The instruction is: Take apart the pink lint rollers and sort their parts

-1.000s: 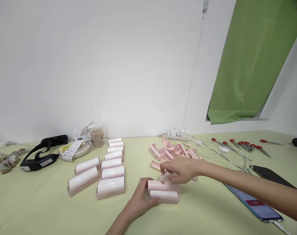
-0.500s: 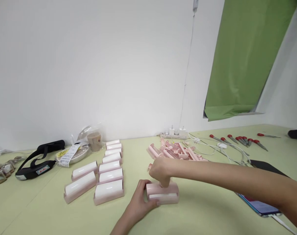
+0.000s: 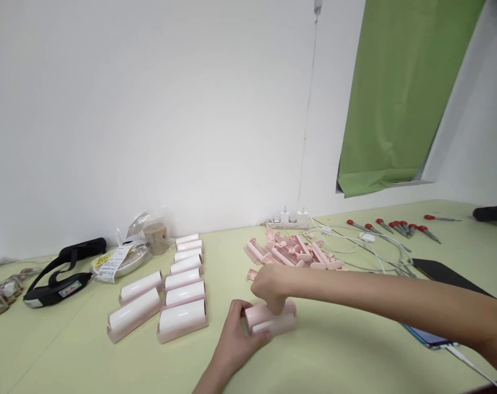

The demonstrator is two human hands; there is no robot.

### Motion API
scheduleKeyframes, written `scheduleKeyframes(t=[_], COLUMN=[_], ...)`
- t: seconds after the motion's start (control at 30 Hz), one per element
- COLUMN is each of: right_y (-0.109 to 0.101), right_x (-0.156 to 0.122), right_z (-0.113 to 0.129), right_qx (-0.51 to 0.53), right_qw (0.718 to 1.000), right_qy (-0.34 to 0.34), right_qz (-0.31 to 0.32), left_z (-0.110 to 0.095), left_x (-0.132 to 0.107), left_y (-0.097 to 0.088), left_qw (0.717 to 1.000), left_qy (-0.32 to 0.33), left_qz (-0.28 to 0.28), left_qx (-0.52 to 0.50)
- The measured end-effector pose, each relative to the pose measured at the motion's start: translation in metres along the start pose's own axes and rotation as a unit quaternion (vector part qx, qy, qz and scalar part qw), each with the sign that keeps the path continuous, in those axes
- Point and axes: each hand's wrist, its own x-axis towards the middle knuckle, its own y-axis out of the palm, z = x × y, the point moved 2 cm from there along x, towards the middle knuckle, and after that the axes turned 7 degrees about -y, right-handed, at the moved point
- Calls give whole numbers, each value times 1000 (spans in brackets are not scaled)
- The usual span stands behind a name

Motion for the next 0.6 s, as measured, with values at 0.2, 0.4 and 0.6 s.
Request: scheduleKeyframes(t=[0.2, 0.4, 0.6], right_y=[-2, 8, 11], right_x=[27, 38, 44], right_z=[-1, -22, -16], right_qx=[72, 156, 192], right_qw=[985, 959, 973], right_qy=[100, 154, 126], right_qz=[122, 179, 5], left_z=[-2, -8, -19], left_x=[-5, -21, -30], left_y=[9, 24, 33], left_qw=[994, 974, 968], left_qy=[-13, -25, -50], left_qz=[-75, -154, -155], left_qx=[73, 163, 189])
